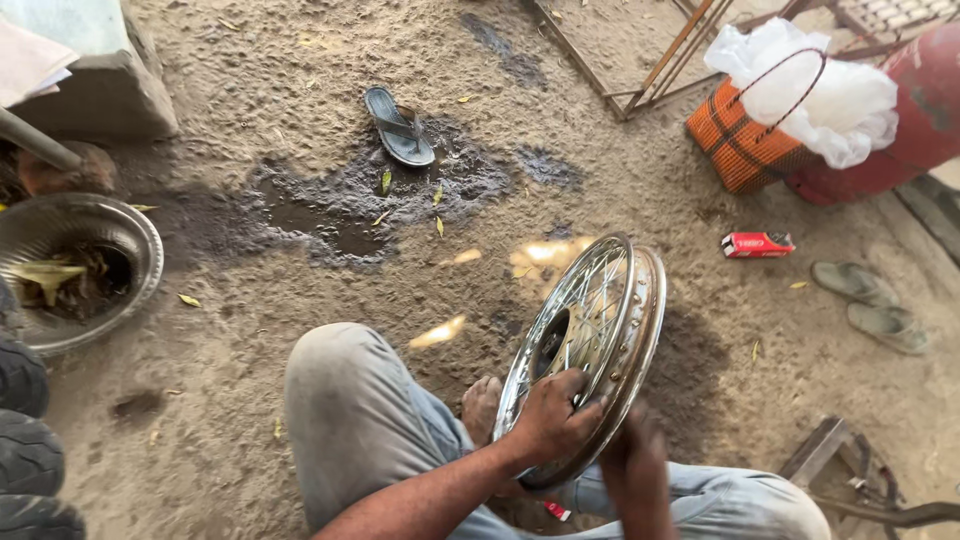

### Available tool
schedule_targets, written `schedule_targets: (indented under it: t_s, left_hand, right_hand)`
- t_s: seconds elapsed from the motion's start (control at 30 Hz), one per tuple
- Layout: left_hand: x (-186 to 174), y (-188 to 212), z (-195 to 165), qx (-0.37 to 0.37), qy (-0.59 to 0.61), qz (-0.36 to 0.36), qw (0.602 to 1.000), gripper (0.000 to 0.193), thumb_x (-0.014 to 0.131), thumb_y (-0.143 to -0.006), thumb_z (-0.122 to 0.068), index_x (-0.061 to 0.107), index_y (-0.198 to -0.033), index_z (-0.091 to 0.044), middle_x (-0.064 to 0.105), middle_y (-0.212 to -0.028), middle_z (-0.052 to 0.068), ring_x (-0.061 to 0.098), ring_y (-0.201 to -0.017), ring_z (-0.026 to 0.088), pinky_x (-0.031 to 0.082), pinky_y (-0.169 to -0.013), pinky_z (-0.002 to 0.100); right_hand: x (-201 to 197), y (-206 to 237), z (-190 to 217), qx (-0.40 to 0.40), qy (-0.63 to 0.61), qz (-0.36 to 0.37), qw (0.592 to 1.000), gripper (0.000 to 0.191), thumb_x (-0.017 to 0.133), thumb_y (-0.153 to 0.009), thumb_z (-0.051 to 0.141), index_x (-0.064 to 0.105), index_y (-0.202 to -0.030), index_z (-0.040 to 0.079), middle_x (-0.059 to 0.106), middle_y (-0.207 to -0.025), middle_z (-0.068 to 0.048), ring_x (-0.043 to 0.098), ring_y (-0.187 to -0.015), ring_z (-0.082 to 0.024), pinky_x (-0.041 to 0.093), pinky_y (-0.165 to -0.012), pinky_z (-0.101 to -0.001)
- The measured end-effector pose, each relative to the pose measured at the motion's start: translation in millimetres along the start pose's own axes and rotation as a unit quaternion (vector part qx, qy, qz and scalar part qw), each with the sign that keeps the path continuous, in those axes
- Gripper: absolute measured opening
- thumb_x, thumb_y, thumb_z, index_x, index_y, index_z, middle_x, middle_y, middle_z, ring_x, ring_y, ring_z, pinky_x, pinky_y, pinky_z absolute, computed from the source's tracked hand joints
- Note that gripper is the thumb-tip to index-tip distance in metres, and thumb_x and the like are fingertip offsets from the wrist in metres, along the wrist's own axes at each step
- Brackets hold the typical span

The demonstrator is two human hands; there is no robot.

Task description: The person sits on the ground and scrubs the rim of a bicycle wheel with a small abrasive pad. They rotate the wheel to clean different sections of the rim, then place the wheel on the ground.

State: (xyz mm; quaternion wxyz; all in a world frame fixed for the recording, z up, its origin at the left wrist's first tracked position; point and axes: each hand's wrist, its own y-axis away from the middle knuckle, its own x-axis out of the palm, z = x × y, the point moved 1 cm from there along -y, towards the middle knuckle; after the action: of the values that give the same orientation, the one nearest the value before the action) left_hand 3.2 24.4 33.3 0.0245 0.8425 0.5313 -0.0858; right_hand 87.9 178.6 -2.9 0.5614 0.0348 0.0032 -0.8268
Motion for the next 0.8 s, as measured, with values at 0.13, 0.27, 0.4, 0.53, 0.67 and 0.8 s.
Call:
schedule_targets:
  t_s: [0.13,0.27,0.4,0.53,0.67,0.8]
  left_hand:
    - [-2.0,3.5,-0.5,0.004,0.035,-0.001,0.999,0.032,0.067,-0.089,-0.033,0.068,-0.095,-0.001,0.069,-0.089,0.024,0.070,-0.085,0.039,0.053,-0.074,0.047]
    - [-1.8,-8.0,-3.1,0.021,0.016,-0.017,0.999,0.032,0.066,-0.092,-0.031,0.066,-0.087,0.002,0.068,-0.083,0.024,0.068,-0.080,0.039,0.050,-0.071,0.048]
    - [4.6,-18.7,-8.7,-0.063,0.087,-0.002,0.994,0.029,0.063,-0.087,-0.029,0.069,-0.091,-0.001,0.069,-0.074,0.020,0.070,-0.070,0.036,0.052,-0.067,0.046]
    - [4.7,-4.4,-17.4,0.047,0.047,-0.053,0.996,0.033,0.068,-0.086,-0.026,0.067,-0.102,0.002,0.068,-0.096,0.022,0.067,-0.093,0.036,0.052,-0.084,0.043]
    - [-2.2,15.8,-18.4,0.044,0.058,-0.063,0.995,0.049,0.072,-0.086,-0.032,0.063,-0.120,0.001,0.063,-0.114,0.022,0.061,-0.110,0.035,0.049,-0.096,0.043]
    - [-3.9,14.8,-12.7,0.069,-0.048,-0.054,0.995,0.041,0.072,-0.087,-0.035,0.070,-0.105,0.002,0.062,-0.132,0.022,0.053,-0.127,0.039,0.041,-0.107,0.048]
  right_hand:
    - [-1.3,45.9,-40.9,0.191,-0.335,-0.087,0.919,0.019,0.053,-0.100,0.014,0.066,-0.105,0.002,0.072,-0.097,-0.009,0.068,-0.086,-0.019,0.054,-0.079,-0.0342]
    - [-4.1,51.7,-44.8,0.139,-0.264,-0.093,0.950,0.017,0.054,-0.106,0.010,0.064,-0.103,-0.003,0.070,-0.092,-0.010,0.067,-0.083,-0.019,0.055,-0.078,-0.0340]
    - [-10.0,34.5,-19.9,0.056,-0.083,-0.076,0.992,0.020,0.051,-0.106,0.010,0.066,-0.105,-0.002,0.068,-0.090,-0.008,0.064,-0.077,-0.017,0.054,-0.069,-0.0315]
    - [-17.1,13.0,-6.0,0.088,-0.027,-0.076,0.993,0.019,0.055,-0.100,0.010,0.070,-0.105,0.000,0.065,-0.081,-0.004,0.057,-0.064,-0.012,0.047,-0.056,-0.0270]
    - [-38.4,3.1,-6.9,0.123,-0.006,-0.089,0.988,0.017,0.069,-0.097,0.013,0.071,-0.090,-0.002,0.053,-0.060,0.000,0.041,-0.049,-0.009,0.031,-0.044,-0.0265]
    - [-62.5,5.3,-2.9,0.108,0.057,-0.066,0.990,0.026,0.071,-0.096,0.017,0.066,-0.078,-0.002,0.054,-0.055,-0.001,0.044,-0.047,-0.008,0.032,-0.045,-0.0257]
